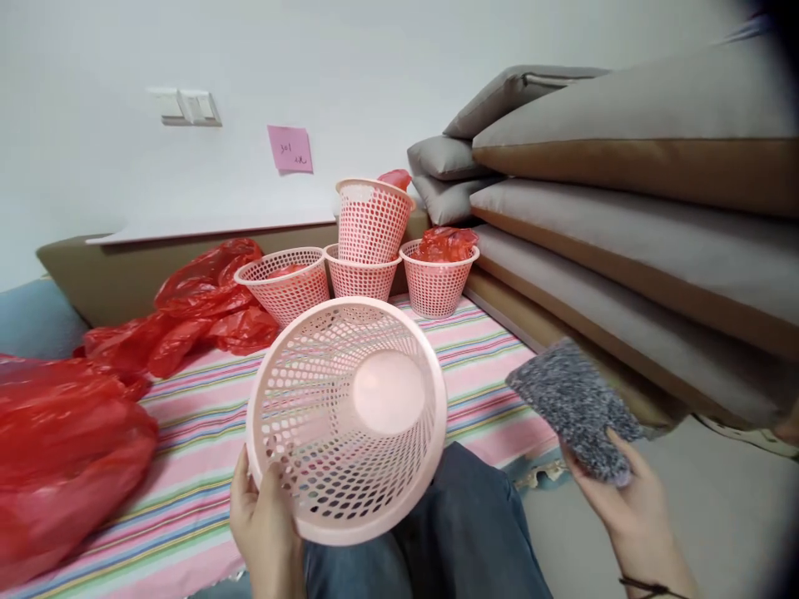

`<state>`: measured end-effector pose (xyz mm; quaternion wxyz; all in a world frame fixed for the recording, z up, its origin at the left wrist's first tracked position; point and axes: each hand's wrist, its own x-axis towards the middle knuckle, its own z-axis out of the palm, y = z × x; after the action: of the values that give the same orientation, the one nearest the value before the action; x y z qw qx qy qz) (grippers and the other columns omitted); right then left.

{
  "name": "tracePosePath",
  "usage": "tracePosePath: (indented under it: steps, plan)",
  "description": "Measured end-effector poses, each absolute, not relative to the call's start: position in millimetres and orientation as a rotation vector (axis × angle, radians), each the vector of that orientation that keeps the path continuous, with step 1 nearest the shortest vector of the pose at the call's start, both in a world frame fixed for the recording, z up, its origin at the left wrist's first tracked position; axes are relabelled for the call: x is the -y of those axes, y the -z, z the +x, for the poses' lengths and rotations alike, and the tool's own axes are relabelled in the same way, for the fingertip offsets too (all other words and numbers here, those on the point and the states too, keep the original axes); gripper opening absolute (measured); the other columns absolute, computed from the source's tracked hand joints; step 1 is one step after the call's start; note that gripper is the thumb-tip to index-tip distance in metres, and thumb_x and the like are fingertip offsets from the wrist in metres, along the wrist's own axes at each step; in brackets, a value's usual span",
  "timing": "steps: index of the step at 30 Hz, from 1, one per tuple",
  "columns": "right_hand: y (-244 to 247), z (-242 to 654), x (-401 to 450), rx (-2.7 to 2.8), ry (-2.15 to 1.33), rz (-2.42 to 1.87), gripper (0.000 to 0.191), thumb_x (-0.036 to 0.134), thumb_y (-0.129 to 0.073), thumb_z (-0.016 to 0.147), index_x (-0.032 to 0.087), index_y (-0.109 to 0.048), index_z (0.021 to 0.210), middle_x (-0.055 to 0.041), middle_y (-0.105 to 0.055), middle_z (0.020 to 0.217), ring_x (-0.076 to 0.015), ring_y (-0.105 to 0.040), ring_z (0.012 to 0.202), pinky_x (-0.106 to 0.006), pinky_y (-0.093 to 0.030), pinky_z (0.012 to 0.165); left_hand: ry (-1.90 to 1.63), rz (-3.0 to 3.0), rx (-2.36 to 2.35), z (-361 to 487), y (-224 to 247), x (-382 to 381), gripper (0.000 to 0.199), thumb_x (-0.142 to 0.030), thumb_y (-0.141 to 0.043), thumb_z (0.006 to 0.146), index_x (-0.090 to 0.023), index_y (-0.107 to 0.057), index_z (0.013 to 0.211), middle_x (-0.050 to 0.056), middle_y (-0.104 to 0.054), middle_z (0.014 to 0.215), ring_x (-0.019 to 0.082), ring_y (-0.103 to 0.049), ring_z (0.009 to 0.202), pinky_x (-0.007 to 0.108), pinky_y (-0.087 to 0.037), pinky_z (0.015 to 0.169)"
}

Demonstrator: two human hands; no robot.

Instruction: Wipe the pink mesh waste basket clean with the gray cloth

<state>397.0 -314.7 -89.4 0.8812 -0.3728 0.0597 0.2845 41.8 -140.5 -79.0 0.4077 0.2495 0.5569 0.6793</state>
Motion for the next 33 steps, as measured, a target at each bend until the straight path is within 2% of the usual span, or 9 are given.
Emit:
tracePosePath:
  steps: [2,4,9,13,22,25,30,33]
  plan:
    - [106.2,384.7,311.4,-0.198,-0.658,-0.784,0.04,0.015,-0.068,0.07,0.028,-0.069,0.109,-0.0012,-0.078,0.099,-0.0205,-0.073,0.081,-0.036,-0.062,0.065,-1.647,0.525,-1.401,31.3,85.9,138.9,0.054,-0.015,-0.068,0.07,-0.024,-0.066,0.123,-0.002,-0.07,0.079,0.009,-0.06,0.054,0.017,-0.049,0.051]
    - [115.5,378.0,308.9,-0.211,-0.684,-0.8,0.041,0.019,-0.07,0.072,0.029,-0.068,0.111,-0.0006,-0.078,0.1,-0.0203,-0.074,0.082,-0.037,-0.063,0.068,-1.568,0.436,-1.408,20.3,94.2,137.6,0.046,-0.014,-0.068,0.07,-0.02,-0.068,0.116,0.0,-0.069,0.072,0.012,-0.063,0.054,0.021,-0.052,0.051]
    - [125.8,375.2,308.4,-0.084,-0.705,-0.772,0.038,0.024,-0.073,0.074,0.027,-0.069,0.111,-0.0017,-0.078,0.098,-0.0214,-0.074,0.084,-0.042,-0.061,0.082,-1.464,0.284,-1.376,1.2,118.1,134.1,0.033,-0.005,-0.06,0.077,-0.021,-0.065,0.106,-0.001,-0.07,0.071,0.014,-0.066,0.055,0.025,-0.057,0.054]
    - [129.9,375.9,315.3,-0.032,-0.691,-0.749,0.037,0.025,-0.072,0.075,0.028,-0.069,0.112,-0.0022,-0.078,0.099,-0.0222,-0.074,0.087,-0.046,-0.06,0.087,-1.417,0.257,-1.337,13.6,126.7,132.4,0.028,0.002,-0.054,0.078,-0.018,-0.064,0.095,-0.002,-0.069,0.069,0.011,-0.065,0.055,0.021,-0.056,0.055]
    - [118.3,381.3,335.1,-0.049,-0.595,-0.827,0.037,0.025,-0.072,0.074,0.03,-0.07,0.11,-0.001,-0.078,0.101,-0.0245,-0.072,0.098,-0.05,-0.057,0.094,-1.248,0.373,-1.196,71.5,119.9,119.5,0.036,0.001,-0.053,0.08,-0.01,-0.063,0.113,0.002,-0.072,0.069,0.013,-0.068,0.059,0.021,-0.057,0.061]
    - [112.7,378.6,334.0,-0.024,-0.57,-0.833,0.036,0.025,-0.072,0.073,0.03,-0.07,0.109,-0.0014,-0.078,0.102,-0.0261,-0.071,0.103,-0.051,-0.057,0.095,-1.113,0.457,-1.112,84.8,117.8,112.9,0.035,0.001,-0.054,0.077,-0.008,-0.064,0.11,0.006,-0.074,0.073,0.015,-0.071,0.064,0.025,-0.059,0.066]
    - [107.9,358.4,320.8,0.011,-0.625,-0.829,0.036,0.025,-0.074,0.071,0.028,-0.072,0.107,-0.0026,-0.078,0.098,-0.0269,-0.071,0.102,-0.052,-0.057,0.094,-0.817,0.629,-0.96,116.7,123.6,108.7,0.035,0.0,-0.058,0.067,-0.002,-0.066,0.101,0.02,-0.076,0.09,0.03,-0.074,0.089,0.044,-0.06,0.082]
    - [104.5,338.9,309.7,-0.041,-0.691,-0.846,0.036,0.031,-0.076,0.071,0.027,-0.073,0.107,-0.0033,-0.079,0.098,-0.0259,-0.072,0.1,-0.05,-0.056,0.096,-0.799,0.753,-0.973,133.7,133.4,109.0,0.048,0.001,-0.062,0.062,-0.003,-0.061,0.11,0.024,-0.072,0.107,0.034,-0.07,0.105,0.049,-0.056,0.091]
